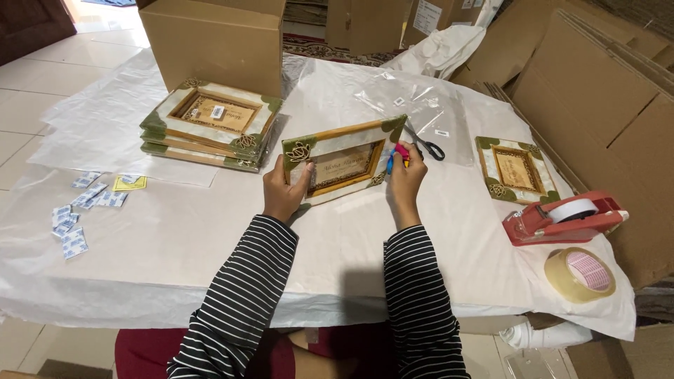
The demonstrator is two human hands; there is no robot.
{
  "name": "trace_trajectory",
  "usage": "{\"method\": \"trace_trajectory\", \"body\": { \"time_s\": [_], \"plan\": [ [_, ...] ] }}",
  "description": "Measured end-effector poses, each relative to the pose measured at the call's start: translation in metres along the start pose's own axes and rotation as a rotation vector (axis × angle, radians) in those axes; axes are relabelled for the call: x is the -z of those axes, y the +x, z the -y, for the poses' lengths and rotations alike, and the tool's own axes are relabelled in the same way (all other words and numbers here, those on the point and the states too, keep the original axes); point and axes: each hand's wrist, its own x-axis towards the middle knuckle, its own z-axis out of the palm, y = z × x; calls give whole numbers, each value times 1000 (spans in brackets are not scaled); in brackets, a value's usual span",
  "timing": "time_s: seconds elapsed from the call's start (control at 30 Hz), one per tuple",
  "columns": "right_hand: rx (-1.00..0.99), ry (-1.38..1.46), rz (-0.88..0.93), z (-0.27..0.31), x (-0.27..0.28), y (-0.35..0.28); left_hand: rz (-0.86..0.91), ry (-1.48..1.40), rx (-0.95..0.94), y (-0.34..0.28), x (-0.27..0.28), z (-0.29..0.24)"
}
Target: Decorating the borders of picture frames with small adhesive ornaments and adjusting the frame backing.
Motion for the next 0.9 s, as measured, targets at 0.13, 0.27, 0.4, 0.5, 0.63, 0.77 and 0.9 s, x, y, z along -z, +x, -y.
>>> {"method": "trace_trajectory", "body": {
  "time_s": [0.13, 0.27, 0.4, 0.5, 0.63, 0.77, 0.9],
  "plan": [
    [-61, -43, 8, 29, 3, -10, 1, 5, -8, -1, 0, 5],
    [-90, -127, 51, -4, 2, -3, -1, -3, -1, -4, -1, 12],
    [-84, -230, 80, -18, 1, -1, 3, 3, -10, -7, -2, 22],
    [-98, -222, 124, -5, 6, -5, -7, -7, -8, -7, -2, 19],
    [-113, -224, 123, -2, 6, -4, -6, 6, -18, -4, -2, 12],
    [-90, -237, 111, -2, 8, -4, 0, -2, -30, -4, -1, 9],
    [-113, -253, 128, 12, 13, -7, 16, 0, -12, -8, -1, 17]
  ]
}}
